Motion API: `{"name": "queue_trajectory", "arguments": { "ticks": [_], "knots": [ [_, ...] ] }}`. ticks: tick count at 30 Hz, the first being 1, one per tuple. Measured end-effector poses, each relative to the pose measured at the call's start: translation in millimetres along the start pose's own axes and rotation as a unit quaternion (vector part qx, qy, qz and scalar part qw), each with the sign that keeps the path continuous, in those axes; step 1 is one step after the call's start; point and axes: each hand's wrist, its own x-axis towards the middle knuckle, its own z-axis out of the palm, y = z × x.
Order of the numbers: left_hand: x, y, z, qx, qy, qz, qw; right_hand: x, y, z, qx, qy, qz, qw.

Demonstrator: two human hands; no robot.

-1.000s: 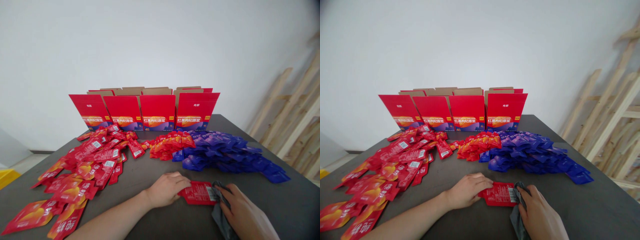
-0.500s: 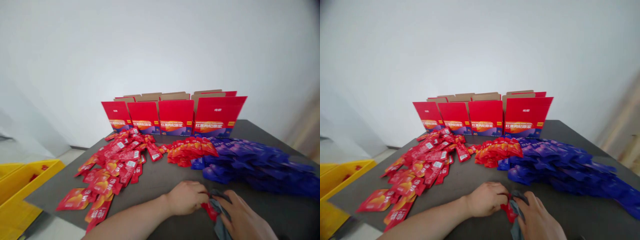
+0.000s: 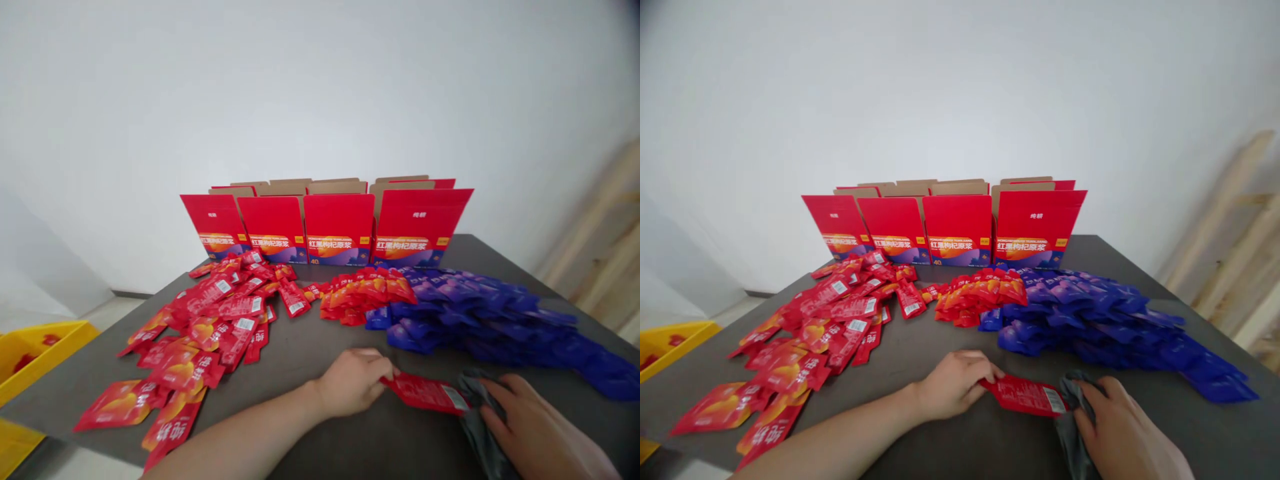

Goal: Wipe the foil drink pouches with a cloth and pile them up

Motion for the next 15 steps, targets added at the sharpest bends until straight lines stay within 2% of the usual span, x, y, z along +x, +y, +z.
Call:
{"name": "queue_trajectory", "arguments": {
  "ticks": [2, 4, 7, 9, 11, 13, 15],
  "knots": [
    [-0.2, -0.1, -2.1, -0.052, 0.052, -0.016, 0.997, -0.5, -19.5, -13.4, 0.006, -0.032, 0.032, 0.999],
    [-1.1, 0.4, -3.6, -0.087, 0.092, -0.032, 0.991, -0.5, -30.7, -20.1, 0.014, -0.037, 0.045, 0.998],
    [-2.1, 2.1, -3.5, -0.120, 0.112, -0.048, 0.985, -2.7, -28.9, -23.7, 0.015, 0.002, 0.038, 0.999],
    [-1.4, 2.9, -0.8, -0.148, 0.120, -0.084, 0.978, -5.3, -23.4, -26.3, 0.007, 0.035, 0.025, 0.999],
    [0.9, 2.6, 3.7, -0.196, 0.136, -0.162, 0.958, -7.2, -23.6, -29.6, 0.002, 0.075, 0.004, 0.997],
    [3.8, 1.0, 8.8, -0.262, 0.146, -0.240, 0.923, -7.1, -33.7, -31.0, 0.007, 0.104, -0.029, 0.994],
    [6.1, -1.8, 13.0, -0.321, 0.147, -0.277, 0.894, -4.1, -52.0, -28.0, 0.016, 0.102, -0.068, 0.992]
  ]
}}
